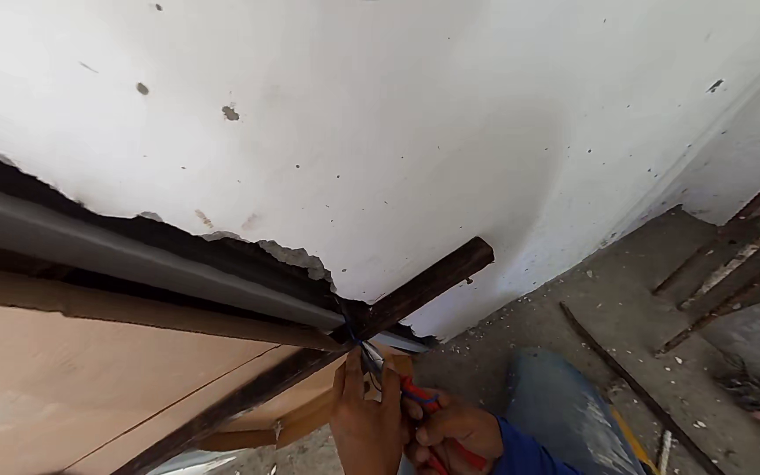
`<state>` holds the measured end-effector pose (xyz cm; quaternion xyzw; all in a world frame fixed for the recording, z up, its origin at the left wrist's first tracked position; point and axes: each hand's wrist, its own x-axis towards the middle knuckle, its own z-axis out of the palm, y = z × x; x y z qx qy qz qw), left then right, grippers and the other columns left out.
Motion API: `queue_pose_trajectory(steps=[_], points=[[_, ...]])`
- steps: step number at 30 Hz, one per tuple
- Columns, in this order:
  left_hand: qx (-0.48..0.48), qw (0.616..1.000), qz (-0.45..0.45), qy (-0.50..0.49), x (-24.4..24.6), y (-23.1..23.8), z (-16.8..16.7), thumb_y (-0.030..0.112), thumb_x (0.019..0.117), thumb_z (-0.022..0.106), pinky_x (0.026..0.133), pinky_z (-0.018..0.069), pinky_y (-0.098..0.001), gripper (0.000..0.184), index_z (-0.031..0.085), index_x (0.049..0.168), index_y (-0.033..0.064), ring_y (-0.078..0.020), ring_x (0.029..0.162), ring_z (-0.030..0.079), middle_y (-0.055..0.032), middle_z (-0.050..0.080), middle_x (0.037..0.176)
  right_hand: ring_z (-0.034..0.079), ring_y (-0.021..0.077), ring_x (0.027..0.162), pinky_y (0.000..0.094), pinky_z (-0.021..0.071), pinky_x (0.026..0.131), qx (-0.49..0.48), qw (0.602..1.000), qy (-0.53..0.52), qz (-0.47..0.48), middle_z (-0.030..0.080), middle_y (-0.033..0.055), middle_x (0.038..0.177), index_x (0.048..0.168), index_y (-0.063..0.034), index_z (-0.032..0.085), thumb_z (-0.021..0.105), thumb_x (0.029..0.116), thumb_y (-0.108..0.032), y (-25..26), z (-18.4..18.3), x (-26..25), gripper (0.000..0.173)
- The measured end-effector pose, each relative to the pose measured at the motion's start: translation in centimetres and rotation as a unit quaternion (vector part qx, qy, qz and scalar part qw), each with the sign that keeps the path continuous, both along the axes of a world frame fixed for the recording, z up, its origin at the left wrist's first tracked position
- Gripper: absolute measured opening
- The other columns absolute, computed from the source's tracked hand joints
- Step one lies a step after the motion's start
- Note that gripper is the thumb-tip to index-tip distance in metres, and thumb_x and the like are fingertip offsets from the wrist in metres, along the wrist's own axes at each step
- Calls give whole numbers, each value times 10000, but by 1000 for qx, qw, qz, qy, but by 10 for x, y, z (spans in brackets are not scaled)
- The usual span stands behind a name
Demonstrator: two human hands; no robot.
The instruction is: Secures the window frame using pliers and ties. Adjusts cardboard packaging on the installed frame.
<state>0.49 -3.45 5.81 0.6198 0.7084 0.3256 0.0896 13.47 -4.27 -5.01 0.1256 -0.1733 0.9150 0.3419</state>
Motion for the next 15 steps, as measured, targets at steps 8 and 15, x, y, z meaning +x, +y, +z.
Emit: queue_pose_trajectory(steps=[8,15], points=[[37,994,-34,-98,-18,0,-5,299,983,620,888,628,-312,396,702,1267,36,-138,1066,711,-89,717,1185,618,352,1213,576,482,1067,80,989,-117,-28,638,161,1277,1305,-62,565,610,898,-7,18,6,24,413],[102,988,-58,-102,-37,-1,-19,122,909,607,866,623,-299,352,705,1220,-8,-130,1001,721,-96,735,1114,605,405,1250,548,515,1035,91,980,-175,18,594,231,1396,1367,-31,574,645,879,-58,-5,-8,55,494]])
